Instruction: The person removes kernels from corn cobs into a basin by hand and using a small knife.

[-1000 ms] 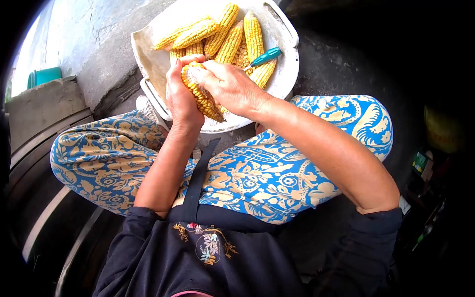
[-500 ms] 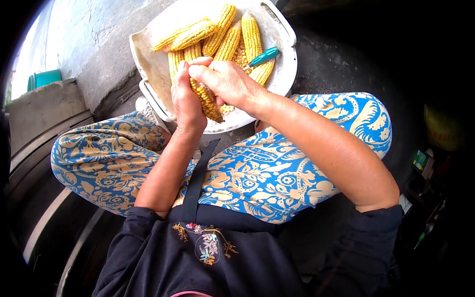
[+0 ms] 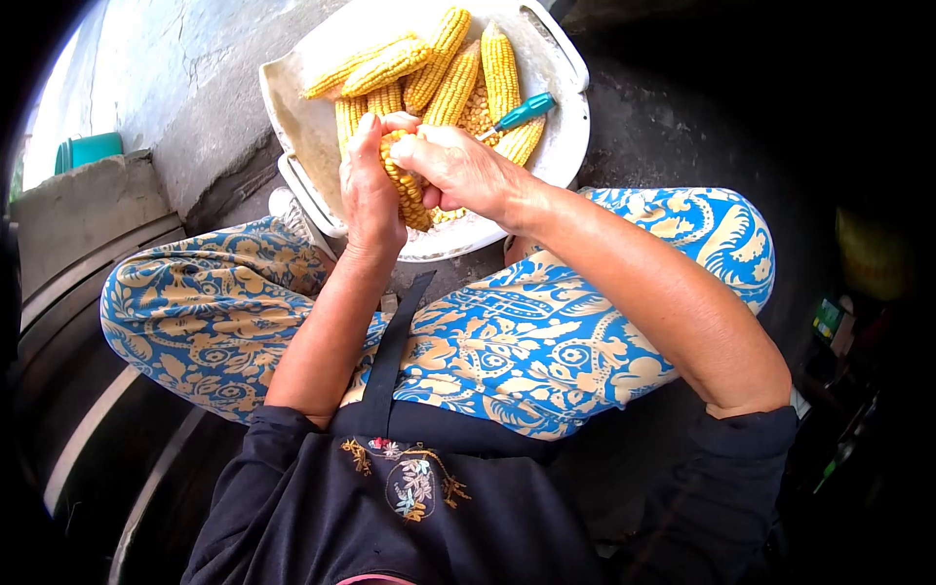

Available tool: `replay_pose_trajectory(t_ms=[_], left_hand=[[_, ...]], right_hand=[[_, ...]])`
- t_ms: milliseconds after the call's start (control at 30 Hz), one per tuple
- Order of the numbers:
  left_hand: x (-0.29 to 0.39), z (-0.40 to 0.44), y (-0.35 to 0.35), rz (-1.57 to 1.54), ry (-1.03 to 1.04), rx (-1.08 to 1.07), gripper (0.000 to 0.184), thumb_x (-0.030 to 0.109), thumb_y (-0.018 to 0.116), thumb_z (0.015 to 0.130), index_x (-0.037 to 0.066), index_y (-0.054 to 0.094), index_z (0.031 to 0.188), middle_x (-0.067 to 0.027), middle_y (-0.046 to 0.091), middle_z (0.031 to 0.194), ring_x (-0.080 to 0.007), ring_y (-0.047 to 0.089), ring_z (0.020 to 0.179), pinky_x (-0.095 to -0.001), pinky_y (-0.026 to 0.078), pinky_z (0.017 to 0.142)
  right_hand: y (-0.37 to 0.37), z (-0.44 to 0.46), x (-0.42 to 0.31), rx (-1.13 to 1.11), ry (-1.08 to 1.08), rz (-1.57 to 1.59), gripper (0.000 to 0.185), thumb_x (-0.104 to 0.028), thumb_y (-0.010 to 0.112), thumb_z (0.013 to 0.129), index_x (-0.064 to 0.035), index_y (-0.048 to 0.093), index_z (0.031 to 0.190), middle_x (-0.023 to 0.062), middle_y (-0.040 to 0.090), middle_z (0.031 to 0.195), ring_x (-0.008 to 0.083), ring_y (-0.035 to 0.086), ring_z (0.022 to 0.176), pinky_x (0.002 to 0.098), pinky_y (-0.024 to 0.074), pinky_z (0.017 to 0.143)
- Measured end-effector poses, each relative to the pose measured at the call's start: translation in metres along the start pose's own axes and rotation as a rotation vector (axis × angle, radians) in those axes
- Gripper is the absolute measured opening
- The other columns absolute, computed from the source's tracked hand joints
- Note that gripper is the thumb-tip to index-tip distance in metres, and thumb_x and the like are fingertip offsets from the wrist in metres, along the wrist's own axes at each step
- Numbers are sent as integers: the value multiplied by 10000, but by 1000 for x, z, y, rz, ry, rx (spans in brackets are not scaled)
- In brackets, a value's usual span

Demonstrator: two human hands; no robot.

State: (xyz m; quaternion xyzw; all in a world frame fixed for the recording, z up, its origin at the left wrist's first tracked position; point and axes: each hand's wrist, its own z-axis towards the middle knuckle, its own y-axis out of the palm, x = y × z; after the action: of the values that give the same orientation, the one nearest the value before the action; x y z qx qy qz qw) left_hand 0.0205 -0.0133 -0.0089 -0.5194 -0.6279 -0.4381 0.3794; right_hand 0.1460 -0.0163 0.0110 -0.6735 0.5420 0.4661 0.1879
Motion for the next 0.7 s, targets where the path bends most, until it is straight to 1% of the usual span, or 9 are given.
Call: replay_pose_trajectory(t_ms=[67, 233, 300, 333, 367, 433, 467, 600, 700], left_hand=[[4, 3, 0, -196, -165, 82, 436, 399, 376, 938, 34, 594, 840, -60, 569, 731, -127, 528, 627, -264, 433, 587], [-1, 11, -3, -248, -190, 91, 413, 387, 378, 927, 35, 580, 853, -74, 587, 764, -152, 561, 688, -286, 457, 653], [2, 12, -3, -430, -258, 110, 392, 374, 379, 924, 33, 564, 873, -87, 596, 815, -175, 572, 743, -313, 467, 693], [3, 14, -3, -455, -280, 123, 396, 383, 377, 925, 31, 554, 882, -94, 598, 857, -194, 575, 769, -327, 470, 714], [4, 13, -2, -456, -280, 123, 396, 383, 377, 925, 31, 554, 882, -94, 598, 857, -194, 575, 769, -327, 470, 714], [6, 8, 2, -471, -251, 128, 402, 407, 391, 925, 36, 540, 901, -89, 599, 861, -192, 578, 777, -328, 471, 733], [5, 7, 5, -557, -275, 145, 395, 423, 402, 926, 52, 532, 898, -76, 594, 857, -180, 575, 774, -322, 469, 740], [1, 8, 10, -633, -296, 156, 379, 428, 415, 924, 66, 525, 900, -65, 589, 848, -169, 570, 763, -318, 468, 732], [1, 8, 11, -621, -264, 166, 371, 424, 403, 925, 76, 523, 883, -57, 584, 826, -164, 565, 749, -313, 466, 725]], right_hand=[[-1, 0, 0, -31, 5, -1, 329, -370, 447, 866, -58, 529, 928, 9, 496, 728, 63, 457, 633, 192, 395, 551], [-4, 4, -4, -59, 40, -10, 316, -329, 440, 853, -41, 541, 936, 38, 525, 702, 92, 495, 635, 220, 420, 548], [-1, 2, -9, -4, -131, -196, 401, -362, 442, 861, -10, 545, 1025, 106, 585, 777, 151, 559, 710, 272, 464, 612], [2, 1, -11, 31, -151, -306, 558, -465, 462, 855, 8, 499, 1148, 196, 619, 899, 262, 613, 840, 354, 485, 709], [3, 1, -9, 32, -151, -306, 558, -465, 462, 855, 8, 499, 1148, 196, 619, 899, 262, 613, 840, 354, 485, 709], [7, 3, 2, 208, -244, -663, 711, -577, 470, 824, 4, 441, 1233, 248, 608, 999, 343, 606, 928, 405, 472, 776], [10, 6, 7, 274, -280, -707, 752, -604, 472, 813, 16, 420, 1235, 265, 613, 956, 395, 598, 912, 438, 470, 770], [8, 8, 10, 255, -281, -648, 709, -574, 460, 837, 29, 435, 1208, 270, 618, 890, 418, 599, 870, 460, 470, 754], [12, 12, 16, 298, -405, -568, 656, -536, 445, 862, 36, 446, 1183, 270, 616, 861, 430, 591, 855, 476, 467, 736]])
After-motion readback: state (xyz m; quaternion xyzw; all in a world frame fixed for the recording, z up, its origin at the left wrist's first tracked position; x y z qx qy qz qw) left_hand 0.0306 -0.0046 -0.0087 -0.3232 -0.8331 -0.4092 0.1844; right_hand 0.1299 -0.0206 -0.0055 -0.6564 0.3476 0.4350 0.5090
